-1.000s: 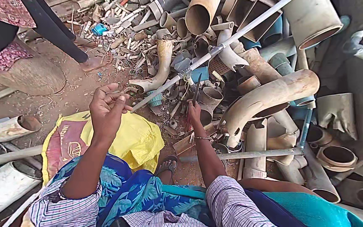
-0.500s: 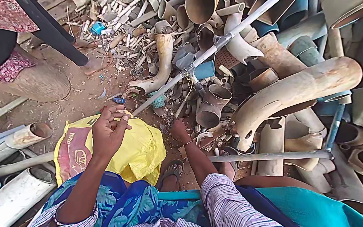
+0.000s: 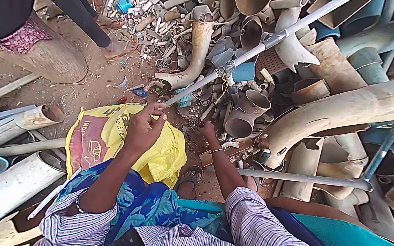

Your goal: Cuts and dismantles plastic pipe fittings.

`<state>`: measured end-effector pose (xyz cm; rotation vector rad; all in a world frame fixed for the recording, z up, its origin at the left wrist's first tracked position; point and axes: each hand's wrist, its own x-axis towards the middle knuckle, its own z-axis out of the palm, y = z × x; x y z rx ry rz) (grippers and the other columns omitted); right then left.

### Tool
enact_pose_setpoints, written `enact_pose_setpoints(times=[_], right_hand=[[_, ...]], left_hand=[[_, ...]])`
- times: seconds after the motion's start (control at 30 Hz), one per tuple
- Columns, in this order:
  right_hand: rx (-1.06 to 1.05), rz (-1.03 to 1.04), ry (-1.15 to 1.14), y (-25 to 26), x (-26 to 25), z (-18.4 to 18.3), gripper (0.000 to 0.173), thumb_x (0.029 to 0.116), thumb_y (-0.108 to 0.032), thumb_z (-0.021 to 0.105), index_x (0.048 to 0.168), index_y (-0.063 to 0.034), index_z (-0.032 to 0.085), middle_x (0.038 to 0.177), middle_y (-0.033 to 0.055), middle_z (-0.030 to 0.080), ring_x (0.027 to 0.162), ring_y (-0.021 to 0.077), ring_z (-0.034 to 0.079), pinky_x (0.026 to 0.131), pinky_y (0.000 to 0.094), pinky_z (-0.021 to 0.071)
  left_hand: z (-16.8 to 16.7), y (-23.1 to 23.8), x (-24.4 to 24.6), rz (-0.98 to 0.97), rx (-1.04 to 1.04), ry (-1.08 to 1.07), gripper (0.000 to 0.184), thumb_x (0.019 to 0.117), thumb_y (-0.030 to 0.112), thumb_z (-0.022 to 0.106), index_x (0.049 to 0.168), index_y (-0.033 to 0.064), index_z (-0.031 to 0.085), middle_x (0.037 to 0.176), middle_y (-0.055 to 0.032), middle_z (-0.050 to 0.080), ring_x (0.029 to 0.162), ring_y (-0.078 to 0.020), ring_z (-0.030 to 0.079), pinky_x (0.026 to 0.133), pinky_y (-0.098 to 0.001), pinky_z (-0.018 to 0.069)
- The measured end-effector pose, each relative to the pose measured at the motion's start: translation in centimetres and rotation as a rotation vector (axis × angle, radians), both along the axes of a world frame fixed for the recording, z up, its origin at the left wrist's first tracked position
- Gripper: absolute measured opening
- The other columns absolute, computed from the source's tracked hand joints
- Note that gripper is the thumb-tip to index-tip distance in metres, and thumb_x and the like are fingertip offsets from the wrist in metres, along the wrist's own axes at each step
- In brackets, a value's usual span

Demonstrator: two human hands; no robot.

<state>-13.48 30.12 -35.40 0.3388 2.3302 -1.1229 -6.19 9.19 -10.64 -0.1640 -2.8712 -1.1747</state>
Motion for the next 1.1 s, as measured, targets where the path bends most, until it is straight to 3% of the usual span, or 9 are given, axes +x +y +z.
enact_pose_setpoints(times=[0.17,0.27,0.4,0.6,0.7,0.77,0.83,0.93,1.1], right_hand=[[-0.75,-0.392,-0.215,0.8,-1.7,6.0,0.027,0.1061,-0.039,0.05,0.097,-0.0138,0.054,0.059,-0.003,0.047,0.042,0.0068,0.046,0.04,0.0234,0.0453],[-1.204,-0.41,-0.218,0.6,-0.9,9.0,0.036,0.1092,-0.032,0.033,0.099,-0.011,0.06,0.06,0.0011,0.058,0.039,0.0071,0.049,0.036,0.0217,0.0438],[-1.475,-0.255,-0.203,-0.2,1.2,12.0,0.049,0.1071,-0.031,0.02,0.089,-0.0107,0.061,0.058,0.0037,0.062,0.038,0.0068,0.05,0.037,0.0198,0.0432],[-1.515,-0.171,-0.145,-1.0,3.5,16.6,0.048,0.1049,-0.017,0.02,0.081,-0.012,0.062,0.062,0.0031,0.067,0.048,0.0085,0.062,0.045,0.0228,0.0521],[-1.531,-0.082,-0.164,-0.7,4.1,18.3,0.049,0.1012,-0.017,0.018,0.075,-0.0135,0.06,0.056,0.0003,0.062,0.042,0.0061,0.056,0.041,0.0203,0.0462],[-1.349,-0.129,-0.093,-0.4,4.4,19.7,0.045,0.1085,-0.017,0.017,0.084,-0.0111,0.054,0.054,-0.0011,0.056,0.041,0.0057,0.052,0.04,0.0201,0.0455],[-1.032,-0.178,0.074,-0.6,4.5,21.4,0.037,0.1141,-0.02,0.023,0.096,-0.004,0.052,0.056,-0.001,0.052,0.04,0.0057,0.048,0.04,0.0206,0.0451],[-0.763,-0.092,0.472,-0.4,5.6,22.9,0.043,0.1134,-0.02,0.026,0.112,0.0048,0.062,0.067,-0.0006,0.063,0.043,0.0026,0.047,0.043,0.0198,0.0423],[-0.642,0.065,1.248,-0.9,8.7,25.6,0.052,0.111,-0.031,0.031,0.109,0.0104,0.063,0.08,0.0001,0.069,0.052,-0.0053,0.05,0.049,0.0151,0.0452]], left_hand=[[-0.4,1.2,-0.2,-0.071,-0.084,-0.11,0.031,0.1052,0.015,0.056,0.132,0.0011,0.062,0.114,-0.0157,0.072,0.071,-0.0219,0.069,0.067,-0.0424,0.0583],[-1.3,2.4,-0.7,-0.153,-0.14,-0.18,0.033,0.1026,0.014,0.061,0.133,0.0018,0.062,0.122,-0.0189,0.068,0.09,-0.0302,0.071,0.081,-0.0494,0.0586],[-1.2,4.1,-0.5,-0.163,-0.161,-0.175,0.055,0.0953,0.018,0.074,0.144,0.0021,0.054,0.137,-0.0231,0.058,0.112,-0.0382,0.065,0.095,-0.0553,0.0532],[0.2,5.7,0.1,-0.171,-0.125,-0.078,0.071,0.0882,0.023,0.082,0.148,0.0013,0.05,0.142,-0.0224,0.055,0.127,-0.0364,0.058,0.106,-0.0551,0.0468],[0.7,6.0,0.4,-0.156,-0.085,-0.03,0.059,0.089,0.019,0.081,0.14,0.0001,0.058,0.135,-0.0207,0.062,0.125,-0.0343,0.06,0.107,-0.0521,0.0461],[1.3,6.2,0.5,-0.122,-0.064,-0.002,0.056,0.0903,0.019,0.079,0.139,-0.0006,0.059,0.133,-0.0211,0.064,0.126,-0.0347,0.06,0.11,-0.0519,0.0446],[2.2,5.9,0.3,-0.047,-0.027,0.031,0.058,0.091,0.021,0.078,0.141,-0.0008,0.057,0.133,-0.023,0.064,0.126,-0.0361,0.061,0.11,-0.0527,0.0449],[4.0,4.9,-0.1,0.099,0.074,0.078,0.06,0.0908,0.019,0.078,0.142,-0.0022,0.056,0.134,-0.0241,0.063,0.127,-0.0353,0.061,0.112,-0.0504,0.0441],[6.1,3.6,0.0,0.224,0.258,0.109,0.061,0.089,0.007,0.076,0.144,-0.0021,0.052,0.138,-0.0243,0.06,0.129,-0.0321,0.06,0.112,-0.0432,0.0458]])
